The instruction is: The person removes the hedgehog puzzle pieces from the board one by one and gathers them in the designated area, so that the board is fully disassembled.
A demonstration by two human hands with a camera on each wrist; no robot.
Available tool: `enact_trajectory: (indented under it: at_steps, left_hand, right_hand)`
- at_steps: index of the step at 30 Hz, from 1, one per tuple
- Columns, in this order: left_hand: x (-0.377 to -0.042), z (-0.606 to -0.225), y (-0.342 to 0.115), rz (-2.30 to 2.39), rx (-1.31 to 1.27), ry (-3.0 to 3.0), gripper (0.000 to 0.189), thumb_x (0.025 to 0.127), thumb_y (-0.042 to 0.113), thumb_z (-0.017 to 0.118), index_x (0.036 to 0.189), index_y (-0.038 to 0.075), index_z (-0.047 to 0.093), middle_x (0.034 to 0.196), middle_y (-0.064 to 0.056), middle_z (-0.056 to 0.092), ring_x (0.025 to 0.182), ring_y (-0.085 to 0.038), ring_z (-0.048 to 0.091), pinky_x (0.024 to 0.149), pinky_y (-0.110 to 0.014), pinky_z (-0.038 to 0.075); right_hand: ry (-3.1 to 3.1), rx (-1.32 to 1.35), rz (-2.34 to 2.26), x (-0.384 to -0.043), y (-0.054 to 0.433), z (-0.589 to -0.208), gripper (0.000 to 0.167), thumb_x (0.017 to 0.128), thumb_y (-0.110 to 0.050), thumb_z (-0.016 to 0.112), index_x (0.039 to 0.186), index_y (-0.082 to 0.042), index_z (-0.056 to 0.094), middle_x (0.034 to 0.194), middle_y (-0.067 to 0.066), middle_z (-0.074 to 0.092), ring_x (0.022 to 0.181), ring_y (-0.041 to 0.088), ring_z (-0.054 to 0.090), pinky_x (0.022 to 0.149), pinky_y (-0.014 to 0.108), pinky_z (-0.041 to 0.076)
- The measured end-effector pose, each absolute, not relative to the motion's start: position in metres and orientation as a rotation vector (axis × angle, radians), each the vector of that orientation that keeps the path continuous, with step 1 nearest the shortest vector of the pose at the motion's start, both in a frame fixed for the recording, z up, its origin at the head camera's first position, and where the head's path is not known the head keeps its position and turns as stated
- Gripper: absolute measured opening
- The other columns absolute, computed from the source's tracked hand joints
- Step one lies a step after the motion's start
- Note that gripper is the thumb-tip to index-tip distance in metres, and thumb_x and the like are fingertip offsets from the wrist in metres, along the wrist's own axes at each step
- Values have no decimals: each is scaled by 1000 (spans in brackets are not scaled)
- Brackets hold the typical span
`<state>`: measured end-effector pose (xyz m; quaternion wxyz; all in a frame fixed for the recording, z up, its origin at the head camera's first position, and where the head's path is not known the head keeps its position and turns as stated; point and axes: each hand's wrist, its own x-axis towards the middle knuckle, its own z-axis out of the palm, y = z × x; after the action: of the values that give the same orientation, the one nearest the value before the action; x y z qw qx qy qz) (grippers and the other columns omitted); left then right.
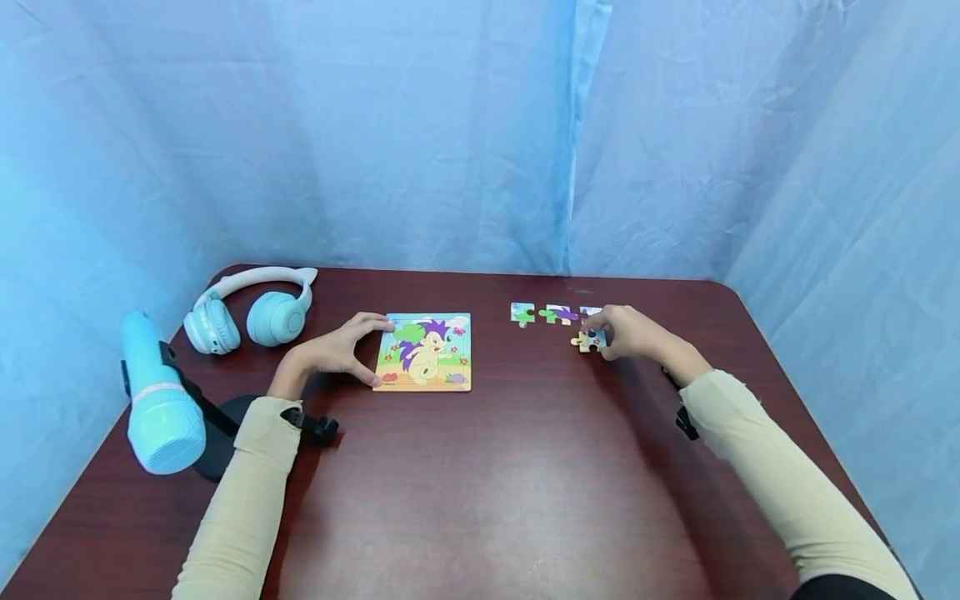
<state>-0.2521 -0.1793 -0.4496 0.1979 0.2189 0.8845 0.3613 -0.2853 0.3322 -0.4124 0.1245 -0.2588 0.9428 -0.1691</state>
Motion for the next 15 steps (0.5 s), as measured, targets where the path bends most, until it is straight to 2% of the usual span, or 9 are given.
enact_trajectory:
  at_steps: [6,15]
  left_hand:
    - [-252,-450,-178,999,587,2478,96,75,22,89,155,7,38,164,-19,17,149,-40,17,120,-63,28]
    - [-250,-447,-178,1002,581,2468,96,76,22,89,155,7,38,164,-18,17,150,-40,16,119,-63,28]
  right_hand:
    - [2770,-764,-472,-284,337,-419,40,81,5,71,119,-6,75,113,14,68,88,25,55,68,35,47]
    - [2782,-732,-465,-281,339,-424,37,80,6,72,114,-7,76,111,14,66,89,26,54,70,36,47]
